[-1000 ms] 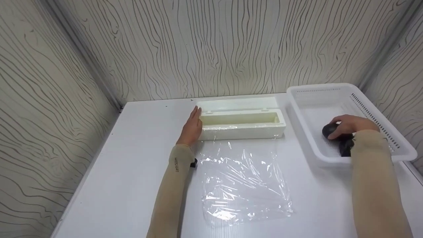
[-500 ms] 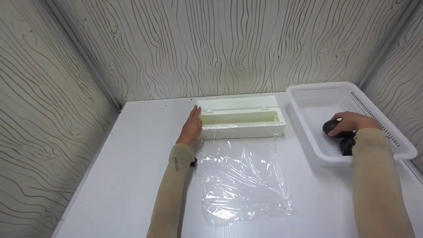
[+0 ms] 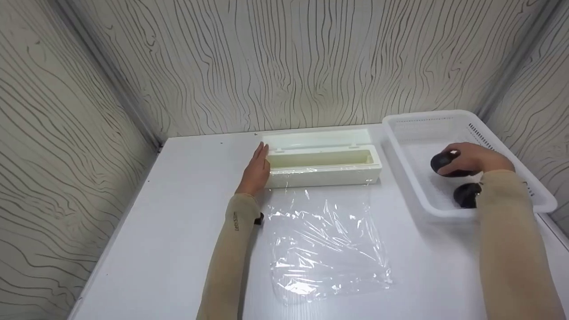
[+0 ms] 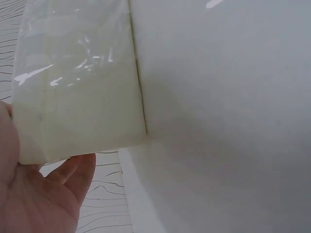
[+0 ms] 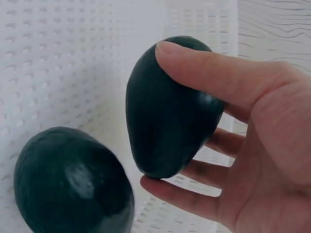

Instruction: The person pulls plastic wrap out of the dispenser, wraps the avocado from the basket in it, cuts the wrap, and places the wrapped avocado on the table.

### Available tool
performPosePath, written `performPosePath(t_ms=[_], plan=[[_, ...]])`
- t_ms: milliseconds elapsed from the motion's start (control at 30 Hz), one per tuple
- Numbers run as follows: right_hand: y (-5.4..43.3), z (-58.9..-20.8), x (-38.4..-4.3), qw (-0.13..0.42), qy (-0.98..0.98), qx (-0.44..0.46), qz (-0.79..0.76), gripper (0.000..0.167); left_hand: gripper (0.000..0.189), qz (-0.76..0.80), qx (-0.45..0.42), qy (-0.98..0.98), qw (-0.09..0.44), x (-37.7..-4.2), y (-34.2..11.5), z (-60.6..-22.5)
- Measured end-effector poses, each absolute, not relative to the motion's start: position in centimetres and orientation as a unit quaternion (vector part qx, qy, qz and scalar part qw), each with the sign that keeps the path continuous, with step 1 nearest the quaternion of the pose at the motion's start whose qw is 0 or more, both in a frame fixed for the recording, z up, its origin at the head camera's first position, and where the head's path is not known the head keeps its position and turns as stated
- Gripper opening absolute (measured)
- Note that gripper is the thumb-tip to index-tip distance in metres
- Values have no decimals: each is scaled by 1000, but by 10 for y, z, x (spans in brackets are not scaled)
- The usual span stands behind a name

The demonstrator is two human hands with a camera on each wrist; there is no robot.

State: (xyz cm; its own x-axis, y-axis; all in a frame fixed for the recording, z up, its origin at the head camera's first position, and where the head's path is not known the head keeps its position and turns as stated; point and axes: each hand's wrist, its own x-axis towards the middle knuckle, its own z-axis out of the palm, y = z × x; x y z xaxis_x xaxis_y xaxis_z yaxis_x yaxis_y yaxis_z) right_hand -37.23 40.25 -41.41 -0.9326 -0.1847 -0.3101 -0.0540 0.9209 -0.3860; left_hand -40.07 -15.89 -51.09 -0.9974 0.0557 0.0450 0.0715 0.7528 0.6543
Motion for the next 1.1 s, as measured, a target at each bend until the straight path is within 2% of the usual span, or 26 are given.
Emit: performPosePath(t_ms=[400,800,1100], plan=[[375,-385,-367,71,970,-110,-203,68,59,-350,-38,-936,11,-399,-161,-511],[305,-367,-340,-19,959,-189,-209,69,59,-344,-36,-938,10,-400,-159,-512],[257,-371,-318,-44,952,-250,-172,61,58,-346,-35,-937,12,-399,-160,-512]])
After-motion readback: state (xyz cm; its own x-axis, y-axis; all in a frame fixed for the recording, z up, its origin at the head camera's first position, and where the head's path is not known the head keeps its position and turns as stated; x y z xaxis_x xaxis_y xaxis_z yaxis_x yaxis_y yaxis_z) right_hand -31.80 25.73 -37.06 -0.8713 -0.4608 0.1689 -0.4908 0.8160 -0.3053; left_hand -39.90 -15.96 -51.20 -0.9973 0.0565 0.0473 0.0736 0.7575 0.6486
